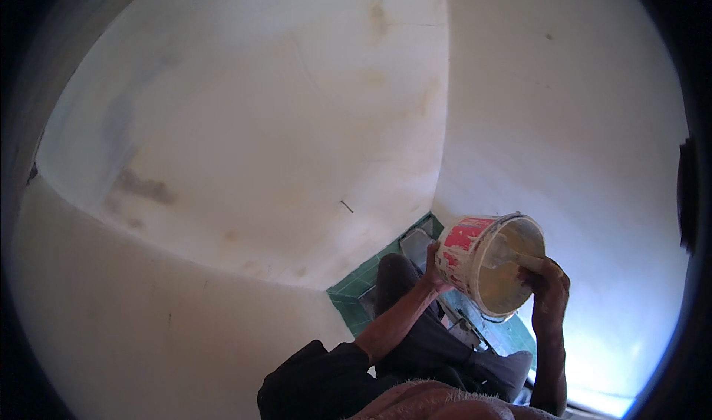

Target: The person is painting a ceiling with white paint, dipping a brush into a bucket and applying it to the surface.

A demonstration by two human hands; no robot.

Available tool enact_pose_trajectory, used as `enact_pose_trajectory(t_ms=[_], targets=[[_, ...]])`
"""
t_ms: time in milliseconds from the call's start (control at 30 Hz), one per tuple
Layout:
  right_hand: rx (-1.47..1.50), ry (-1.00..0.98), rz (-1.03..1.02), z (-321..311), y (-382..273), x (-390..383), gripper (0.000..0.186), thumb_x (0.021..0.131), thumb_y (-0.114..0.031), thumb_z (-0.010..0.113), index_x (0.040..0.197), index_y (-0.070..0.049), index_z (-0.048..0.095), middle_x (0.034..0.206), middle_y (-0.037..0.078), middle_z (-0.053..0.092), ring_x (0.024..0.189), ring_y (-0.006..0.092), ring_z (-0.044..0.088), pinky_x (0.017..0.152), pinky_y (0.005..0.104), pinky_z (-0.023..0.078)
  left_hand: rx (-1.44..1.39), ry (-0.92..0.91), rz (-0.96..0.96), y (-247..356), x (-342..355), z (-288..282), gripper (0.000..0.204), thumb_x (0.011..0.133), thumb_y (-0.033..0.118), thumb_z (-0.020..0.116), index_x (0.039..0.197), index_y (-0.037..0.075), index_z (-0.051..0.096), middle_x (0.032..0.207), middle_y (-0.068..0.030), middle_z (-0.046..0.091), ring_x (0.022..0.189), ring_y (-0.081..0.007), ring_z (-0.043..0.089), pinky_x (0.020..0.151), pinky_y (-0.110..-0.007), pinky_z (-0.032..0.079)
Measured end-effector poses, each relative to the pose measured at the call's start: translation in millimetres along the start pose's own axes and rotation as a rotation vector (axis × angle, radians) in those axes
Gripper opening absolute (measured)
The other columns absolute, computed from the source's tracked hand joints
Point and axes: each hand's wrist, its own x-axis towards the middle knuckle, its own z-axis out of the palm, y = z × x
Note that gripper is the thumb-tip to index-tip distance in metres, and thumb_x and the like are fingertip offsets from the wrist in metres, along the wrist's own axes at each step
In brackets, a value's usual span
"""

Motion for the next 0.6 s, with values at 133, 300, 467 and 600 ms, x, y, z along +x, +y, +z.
enact_pose_trajectory(t_ms=[133, 300, 467, 600], targets=[[0.007, -0.002, -0.041, -12, -14, -5, 0.042, 0.105, -0.035, 0.044, 0.109, 0.002, 0.064, 0.092, 0.012, 0.07, 0.08, 0.0177, 0.069, 0.07, 0.0303, 0.054, 0.054, 0.035, 0.004, 0, -3, -3, 0.086, 0.087, 0.073, 0.041, 0.148, 0.011, 0.044, 0.144, -0.0143, 0.053, 0.128, -0.0359, 0.055, 0.102, -0.055, 0.048], [0.008, 0.07, -0.007, -3, -12, -1, 0.04, 0.105, -0.032, 0.048, 0.112, 0.004, 0.063, 0.089, 0.013, 0.071, 0.079, 0.0185, 0.071, 0.066, 0.03, 0.054, 0.015, -0.053, -0.032, 5, -5, 3, 0.082, 0.089, 0.069, 0.039, 0.147, 0.012, 0.045, 0.144, -0.0136, 0.053, 0.127, -0.0355, 0.055, 0.103, -0.055, 0.048], [-0.02, 0.023, 0.024, -2, 8, 13, 0.039, 0.104, -0.028, 0.052, 0.117, 0.007, 0.061, 0.091, 0.016, 0.073, 0.078, 0.0211, 0.071, 0.071, 0.0324, 0.055, 0.067, 0.116, 0.041, 6, -1, -4, 0.081, 0.09, 0.066, 0.039, 0.149, 0.01, 0.041, 0.149, -0.014, 0.047, 0.134, -0.035, 0.047, 0.11, -0.055, 0.041], [-0.125, -0.007, -0.222, -8, -18, 15, 0.032, 0.102, -0.019, 0.056, 0.115, 0.01, 0.064, 0.098, 0.02, 0.072, 0.086, 0.0236, 0.073, 0.079, 0.0363, 0.061, -0.033, -0.051, -0.03, 8, 20, 3, 0.095, 0.084, 0.072, 0.047, 0.154, 0.01, 0.031, 0.156, -0.016, 0.037, 0.142, -0.0383, 0.038, 0.115, -0.06, 0.033]])
